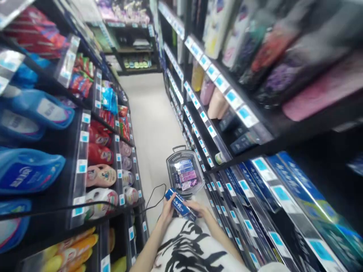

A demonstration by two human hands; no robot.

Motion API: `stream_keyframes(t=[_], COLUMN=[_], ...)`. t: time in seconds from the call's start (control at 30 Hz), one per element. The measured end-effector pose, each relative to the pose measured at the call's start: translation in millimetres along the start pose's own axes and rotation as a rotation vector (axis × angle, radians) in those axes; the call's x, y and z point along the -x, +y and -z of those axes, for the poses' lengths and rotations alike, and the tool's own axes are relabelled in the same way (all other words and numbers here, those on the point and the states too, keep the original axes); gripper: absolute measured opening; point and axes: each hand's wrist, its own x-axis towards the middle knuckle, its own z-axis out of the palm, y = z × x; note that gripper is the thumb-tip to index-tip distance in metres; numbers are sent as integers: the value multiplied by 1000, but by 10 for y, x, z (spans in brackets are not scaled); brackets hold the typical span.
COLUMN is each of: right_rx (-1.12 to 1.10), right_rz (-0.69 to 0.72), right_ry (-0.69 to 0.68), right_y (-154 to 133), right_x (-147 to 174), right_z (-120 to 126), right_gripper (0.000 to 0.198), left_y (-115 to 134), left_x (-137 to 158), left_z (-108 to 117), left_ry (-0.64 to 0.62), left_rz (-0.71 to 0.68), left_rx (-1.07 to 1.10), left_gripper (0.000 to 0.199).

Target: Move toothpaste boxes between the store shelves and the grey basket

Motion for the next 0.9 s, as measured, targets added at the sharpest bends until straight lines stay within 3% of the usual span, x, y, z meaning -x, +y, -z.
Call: stream_keyframes(t=[0.1,0.2,0.3,0.4,0.53,0.73,0.9], right_rx=[154,350,482,355,0,-128,-229], right_rz=[66,172,361,538,553,689,678], right_ry=[-21,227,495,712,919,1046,1052], right_y=[-197,-203,-59,121,258,230,250], right_x=[440,808,1060,1225,1406,1680,1678], right_z=[136,284,331,273,189,282,373], right_gripper=[56,62,48,45,60,62,66], left_y=[50,-5,-109,-184,-218,-268,-265], left_x=[180,322,420,484,588,838,1001], left_z=[-103,-238,-391,-531,-691,-938,-1023], left_ry=[-39,-70,-93,-121,-234,-424,-471], left_rz=[-20,55,130,190,168,151,148], left_rx=[-3,21,23,16,-58,-94,-62], left_gripper=[23,14,9,12,28,36,40])
